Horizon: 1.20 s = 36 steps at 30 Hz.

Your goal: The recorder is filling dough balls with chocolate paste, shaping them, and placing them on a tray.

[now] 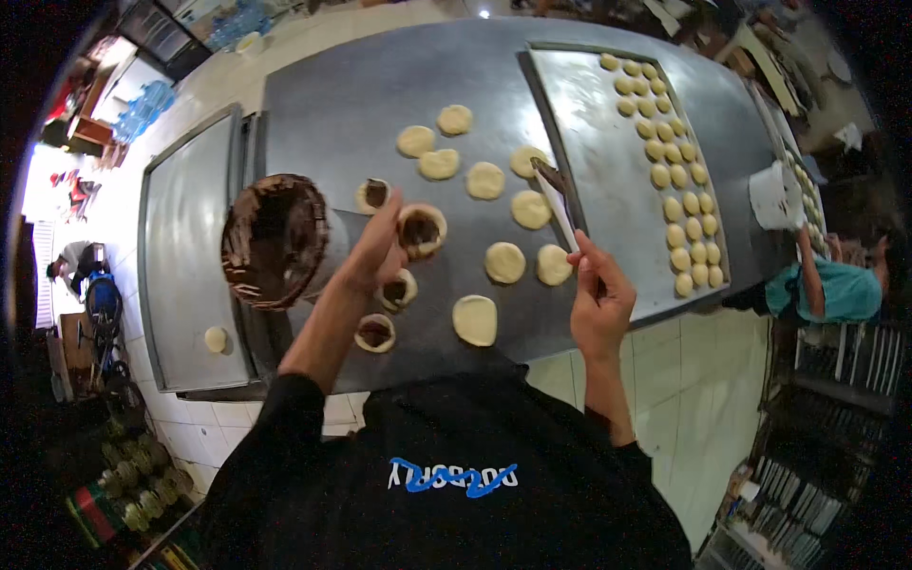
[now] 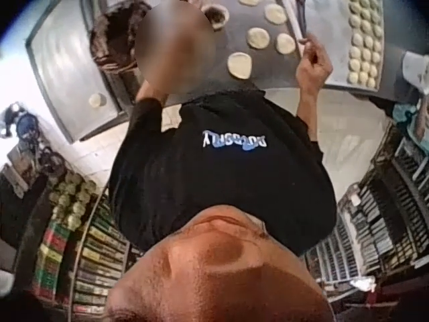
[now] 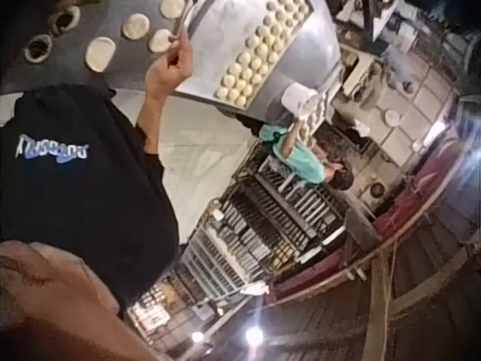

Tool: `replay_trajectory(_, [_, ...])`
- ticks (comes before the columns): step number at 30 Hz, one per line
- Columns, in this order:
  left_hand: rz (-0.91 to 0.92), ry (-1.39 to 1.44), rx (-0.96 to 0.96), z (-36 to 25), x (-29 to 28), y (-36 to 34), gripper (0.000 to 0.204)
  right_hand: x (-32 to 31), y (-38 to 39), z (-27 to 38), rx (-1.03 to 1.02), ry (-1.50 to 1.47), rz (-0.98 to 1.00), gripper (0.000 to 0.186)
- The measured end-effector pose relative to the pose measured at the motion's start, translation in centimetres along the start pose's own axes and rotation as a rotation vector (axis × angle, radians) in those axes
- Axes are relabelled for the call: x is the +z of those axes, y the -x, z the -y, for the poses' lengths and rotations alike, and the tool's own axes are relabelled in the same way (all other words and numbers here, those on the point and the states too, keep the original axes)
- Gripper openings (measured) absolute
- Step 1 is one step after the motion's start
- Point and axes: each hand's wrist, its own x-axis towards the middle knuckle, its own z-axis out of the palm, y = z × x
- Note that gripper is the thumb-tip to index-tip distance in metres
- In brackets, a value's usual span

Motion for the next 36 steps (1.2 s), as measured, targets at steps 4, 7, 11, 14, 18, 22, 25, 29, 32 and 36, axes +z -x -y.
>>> replay_trajectory(4, [-0.351, -1.236, 0.542, 4.6, 1.9, -8.8, 0.042, -5.6, 2.6, -2.8, 0.080, 0.045, -0.109, 0.029])
replay_trajectory(7, [-0.230, -1.565, 0.810, 11.6, 3.9, -9.7, 0.042, -6.8, 3.0, -4.0, 0.218, 0.053, -0.153, 0.028])
replay_trajectory(11, [0.287, -1.402, -0.081, 12.6, 6.3, -5.2, 0.051, -2.3, 0.1, -1.8, 0.176, -0.085, -0.023, 0.026])
replay_trajectory(14, [0.363, -1.123, 0.143, 9.5, 4.3, 4.9, 0.047, 2.5, -1.9, 2.1, 0.053, -0.027, 0.249, 0.027])
replay_trajectory(18, [0.167, 0.036, 0.214, 7.5, -4.2, 14.2, 0.037, 13.2, -4.7, 8.0, -0.277, 0.166, 0.922, 0.036])
replay_trajectory(22, [-0.064, 0.499, 0.312, 7.8, -12.3, 18.6, 0.025, 26.7, -4.9, 12.0, -0.671, 0.416, 1.241, 0.030])
replay_trajectory(25, [-0.474, 0.256, 0.428, 8.7, -16.8, 21.1, 0.029, 31.7, -3.7, 12.4, -1.062, 0.987, 1.537, 0.017])
replay_trajectory(29, [-0.604, 0.461, 0.379, 6.6, -19.1, 25.2, 0.035, 32.5, -1.7, 14.6, -0.788, 1.186, 1.780, 0.021])
replay_trajectory(32, [-0.637, 0.266, 0.421, 6.6, -21.3, 25.3, 0.034, 32.3, -2.3, 15.3, -0.441, 0.659, 1.705, 0.033])
replay_trajectory(36, [-0.621, -0.039, 0.475, 4.4, -21.8, 24.1, 0.036, 32.8, -1.1, 12.8, -0.553, 0.837, 1.542, 0.034])
